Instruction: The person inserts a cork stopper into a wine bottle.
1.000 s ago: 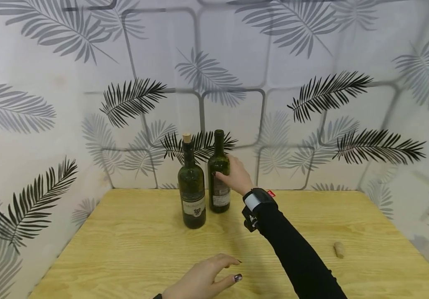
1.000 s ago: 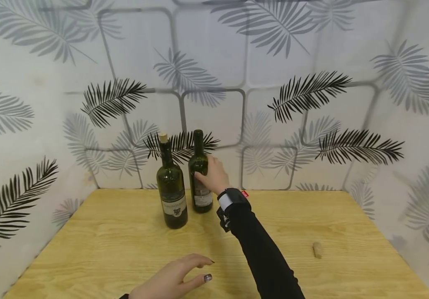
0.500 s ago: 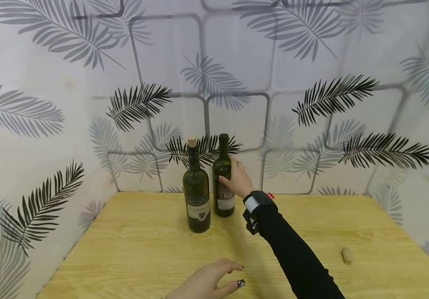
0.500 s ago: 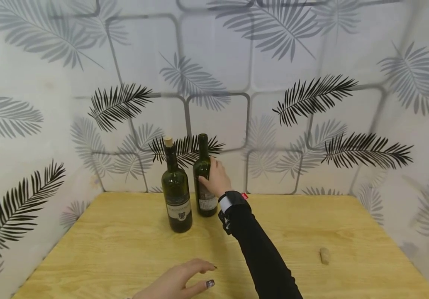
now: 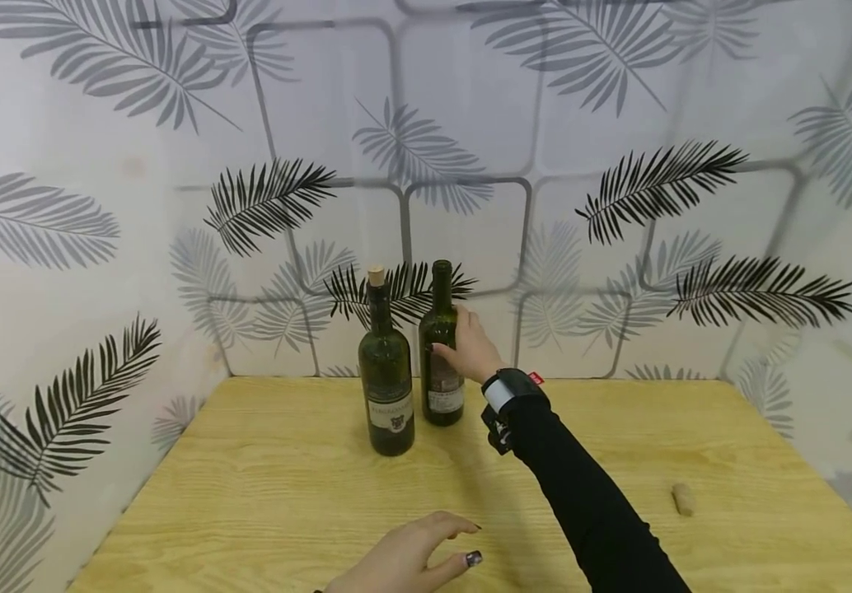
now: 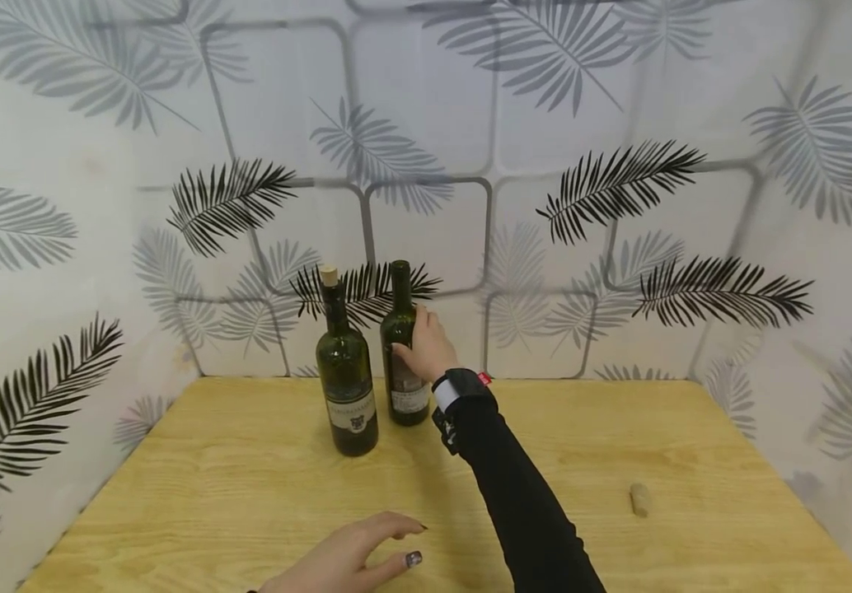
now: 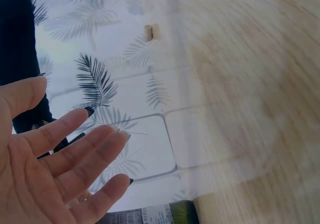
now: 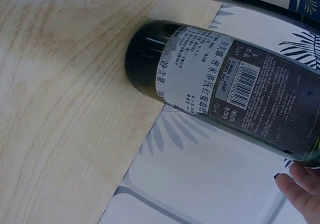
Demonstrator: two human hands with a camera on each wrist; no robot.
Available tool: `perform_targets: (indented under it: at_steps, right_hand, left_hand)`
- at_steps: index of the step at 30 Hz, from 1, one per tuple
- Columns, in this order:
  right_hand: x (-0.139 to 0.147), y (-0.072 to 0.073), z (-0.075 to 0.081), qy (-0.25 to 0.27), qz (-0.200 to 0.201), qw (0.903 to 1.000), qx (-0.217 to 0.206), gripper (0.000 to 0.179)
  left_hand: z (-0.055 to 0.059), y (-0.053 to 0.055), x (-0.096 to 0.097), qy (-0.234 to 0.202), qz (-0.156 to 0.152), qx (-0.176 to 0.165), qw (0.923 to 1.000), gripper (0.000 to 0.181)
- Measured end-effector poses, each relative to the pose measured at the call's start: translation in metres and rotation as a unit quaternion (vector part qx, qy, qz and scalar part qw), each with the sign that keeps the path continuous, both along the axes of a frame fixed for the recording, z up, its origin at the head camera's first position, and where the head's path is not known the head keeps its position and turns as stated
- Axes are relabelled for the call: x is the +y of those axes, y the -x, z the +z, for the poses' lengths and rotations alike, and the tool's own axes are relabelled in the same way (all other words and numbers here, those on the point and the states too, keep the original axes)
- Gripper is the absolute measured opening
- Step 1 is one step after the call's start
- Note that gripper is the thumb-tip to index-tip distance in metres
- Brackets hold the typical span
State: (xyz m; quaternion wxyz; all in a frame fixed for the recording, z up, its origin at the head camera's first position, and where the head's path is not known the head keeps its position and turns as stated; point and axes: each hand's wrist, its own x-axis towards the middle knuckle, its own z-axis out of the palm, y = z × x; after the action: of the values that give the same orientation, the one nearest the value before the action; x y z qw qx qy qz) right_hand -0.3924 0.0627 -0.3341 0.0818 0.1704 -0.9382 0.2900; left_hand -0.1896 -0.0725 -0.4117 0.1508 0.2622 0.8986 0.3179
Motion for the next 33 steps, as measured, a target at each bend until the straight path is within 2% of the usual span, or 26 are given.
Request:
perform_targets:
  at_steps: [3, 11, 19, 23, 28, 33]
  right_hand:
    - [0.001, 0.000, 0.000, 0.005, -0.001, 1.0000, -0.002, 0.077]
    - [0.008, 0.000, -0.001, 0.023, 0.018, 0.9995, -0.005, 0.077]
    - [0.022, -0.006, -0.010, 0.036, 0.037, 0.9986, -0.006, 0.077]
    - [0.029, -0.011, -0.011, 0.045, 0.053, 0.9976, 0.000, 0.075]
    - [0.037, -0.021, -0.012, 0.060, 0.064, 0.9961, 0.010, 0.075]
    - [0.046, -0.030, -0.015, 0.095, 0.080, 0.9912, 0.044, 0.071]
  left_hand:
    - [0.000, 0.000, -0.001, 0.000, -0.004, 0.007, 1.0000, 0.037]
    - [0.000, 0.002, 0.001, -0.005, 0.000, -0.006, 1.0000, 0.037]
    - [-0.004, 0.002, 0.002, -0.006, -0.010, -0.008, 0.9999, 0.037]
    - [-0.005, 0.002, 0.002, -0.007, -0.013, -0.004, 0.9999, 0.037]
    - [-0.006, 0.003, 0.003, -0.004, -0.001, -0.008, 1.0000, 0.037]
    - [-0.008, 0.004, 0.004, 0.002, 0.006, -0.002, 1.0000, 0.038]
